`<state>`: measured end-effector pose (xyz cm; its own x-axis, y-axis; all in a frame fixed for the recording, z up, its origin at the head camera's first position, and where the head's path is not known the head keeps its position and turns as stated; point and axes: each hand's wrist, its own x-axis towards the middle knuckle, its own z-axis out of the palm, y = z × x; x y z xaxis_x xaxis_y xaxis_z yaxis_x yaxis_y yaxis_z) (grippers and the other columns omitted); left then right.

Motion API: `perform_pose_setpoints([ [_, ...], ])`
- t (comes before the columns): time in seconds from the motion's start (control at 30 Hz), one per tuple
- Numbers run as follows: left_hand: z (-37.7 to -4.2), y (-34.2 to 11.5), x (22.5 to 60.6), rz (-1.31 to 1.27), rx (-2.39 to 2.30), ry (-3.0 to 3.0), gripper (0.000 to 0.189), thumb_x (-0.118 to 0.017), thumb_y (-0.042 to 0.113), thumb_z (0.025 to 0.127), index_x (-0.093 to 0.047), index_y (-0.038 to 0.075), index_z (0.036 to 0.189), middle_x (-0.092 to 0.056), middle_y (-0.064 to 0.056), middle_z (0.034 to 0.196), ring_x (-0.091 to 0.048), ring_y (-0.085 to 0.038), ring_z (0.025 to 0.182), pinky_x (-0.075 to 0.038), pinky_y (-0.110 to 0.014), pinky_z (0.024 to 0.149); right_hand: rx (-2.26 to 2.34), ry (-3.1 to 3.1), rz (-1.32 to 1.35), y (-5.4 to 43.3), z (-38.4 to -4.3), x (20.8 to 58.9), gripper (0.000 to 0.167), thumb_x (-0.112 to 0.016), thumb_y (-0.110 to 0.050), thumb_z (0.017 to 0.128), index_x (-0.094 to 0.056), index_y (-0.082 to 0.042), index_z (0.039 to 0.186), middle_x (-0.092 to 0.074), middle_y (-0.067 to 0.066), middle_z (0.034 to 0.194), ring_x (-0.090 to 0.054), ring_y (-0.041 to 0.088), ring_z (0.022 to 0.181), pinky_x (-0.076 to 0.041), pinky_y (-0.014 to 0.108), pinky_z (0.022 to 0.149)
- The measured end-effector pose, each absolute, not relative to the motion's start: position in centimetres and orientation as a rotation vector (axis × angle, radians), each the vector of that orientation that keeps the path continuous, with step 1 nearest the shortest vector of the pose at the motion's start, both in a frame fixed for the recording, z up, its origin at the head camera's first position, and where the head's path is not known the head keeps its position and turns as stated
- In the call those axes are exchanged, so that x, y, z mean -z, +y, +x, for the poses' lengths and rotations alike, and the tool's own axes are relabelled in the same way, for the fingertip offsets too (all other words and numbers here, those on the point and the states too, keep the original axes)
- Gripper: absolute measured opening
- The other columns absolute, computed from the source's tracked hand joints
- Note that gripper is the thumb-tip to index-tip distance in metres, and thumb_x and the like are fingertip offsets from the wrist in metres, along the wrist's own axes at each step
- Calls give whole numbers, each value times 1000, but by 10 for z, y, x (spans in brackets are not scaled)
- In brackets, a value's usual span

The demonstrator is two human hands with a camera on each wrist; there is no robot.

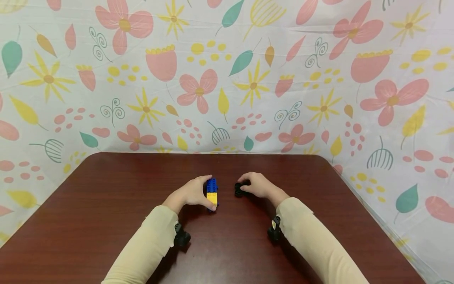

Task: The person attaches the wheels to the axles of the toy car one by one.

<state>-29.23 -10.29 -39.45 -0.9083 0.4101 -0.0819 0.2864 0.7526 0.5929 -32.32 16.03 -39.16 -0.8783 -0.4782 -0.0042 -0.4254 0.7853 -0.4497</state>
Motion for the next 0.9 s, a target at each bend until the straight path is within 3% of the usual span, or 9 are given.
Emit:
perform_pose_setpoints([
  [0.27,-292,-101,392,531,-880,2746,112,-88,44,59,-30,11,148,-38,-11,147,-44,-28,128,-41,-46,103,625,2831,-698,157,-328,388,29,-65,-16,88,-66,-10,117,-61,11,123,-51,32,122,-44,46,99],
  [0.7,-294,-100,392,528,-901,2761,108,-88,45,57,-35,10,145,-43,-11,142,-50,-26,119,-45,-44,98,634,2774,-710,152,-335,384,33,-68,-9,83,-68,-8,116,-65,7,115,-57,25,108,-48,41,93],
  [0.9,-296,-99,393,539,-946,2749,107,-87,47,59,-34,12,146,-40,-10,145,-47,-26,123,-44,-45,99,600,2774,-649,149,-335,385,31,-68,-11,83,-68,-10,114,-64,7,114,-58,24,108,-49,39,92],
])
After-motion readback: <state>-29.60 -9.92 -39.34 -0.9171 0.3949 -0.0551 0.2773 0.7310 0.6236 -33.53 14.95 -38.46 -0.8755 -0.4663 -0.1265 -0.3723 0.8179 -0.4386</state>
